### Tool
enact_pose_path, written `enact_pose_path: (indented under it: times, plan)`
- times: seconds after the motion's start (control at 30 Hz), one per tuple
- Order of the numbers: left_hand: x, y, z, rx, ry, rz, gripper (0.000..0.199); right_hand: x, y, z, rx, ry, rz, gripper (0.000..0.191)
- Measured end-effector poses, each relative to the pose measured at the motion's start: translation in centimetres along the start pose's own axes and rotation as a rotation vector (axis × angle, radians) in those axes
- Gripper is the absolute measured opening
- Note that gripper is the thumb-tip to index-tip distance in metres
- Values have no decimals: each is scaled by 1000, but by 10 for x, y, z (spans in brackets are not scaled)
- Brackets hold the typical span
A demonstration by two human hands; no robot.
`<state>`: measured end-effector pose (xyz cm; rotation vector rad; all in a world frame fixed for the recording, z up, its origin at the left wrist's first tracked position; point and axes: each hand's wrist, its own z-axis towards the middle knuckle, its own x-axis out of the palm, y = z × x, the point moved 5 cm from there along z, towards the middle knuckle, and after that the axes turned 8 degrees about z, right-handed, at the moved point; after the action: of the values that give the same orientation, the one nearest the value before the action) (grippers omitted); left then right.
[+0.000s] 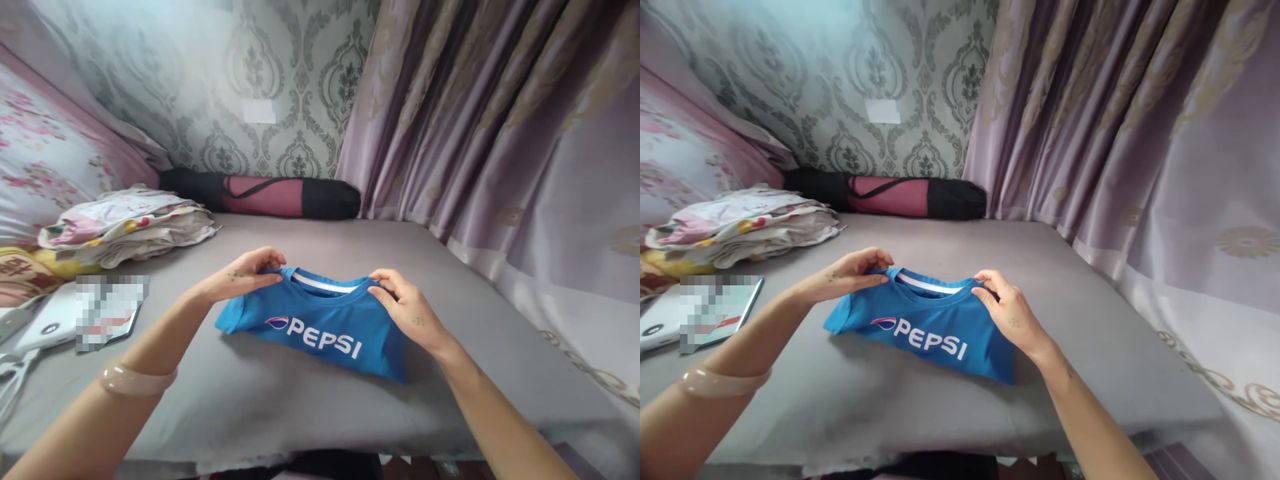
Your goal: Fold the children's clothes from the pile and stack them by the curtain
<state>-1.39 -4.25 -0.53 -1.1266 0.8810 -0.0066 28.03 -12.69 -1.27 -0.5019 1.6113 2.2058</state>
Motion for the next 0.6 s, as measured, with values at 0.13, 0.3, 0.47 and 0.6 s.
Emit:
enact_pose_path:
  times: [0.13, 0.3, 0.47, 0.6]
  plan:
    - [-14, -23, -5, 40, 11, 179, 40, -12, 0, 0, 32, -35, -56, 26]
    - [-46, -58, 6, 121, -148, 237, 33, -40, 37, 27, -141, -173, -86, 25]
    - [-91, -127, 17, 239, -786, 351, 30, -79, 110, 64, -433, -529, -218, 35]
    - [-92, -152, 28, 318, -1030, 574, 28, -78, 138, 86, -585, -553, -459, 41]
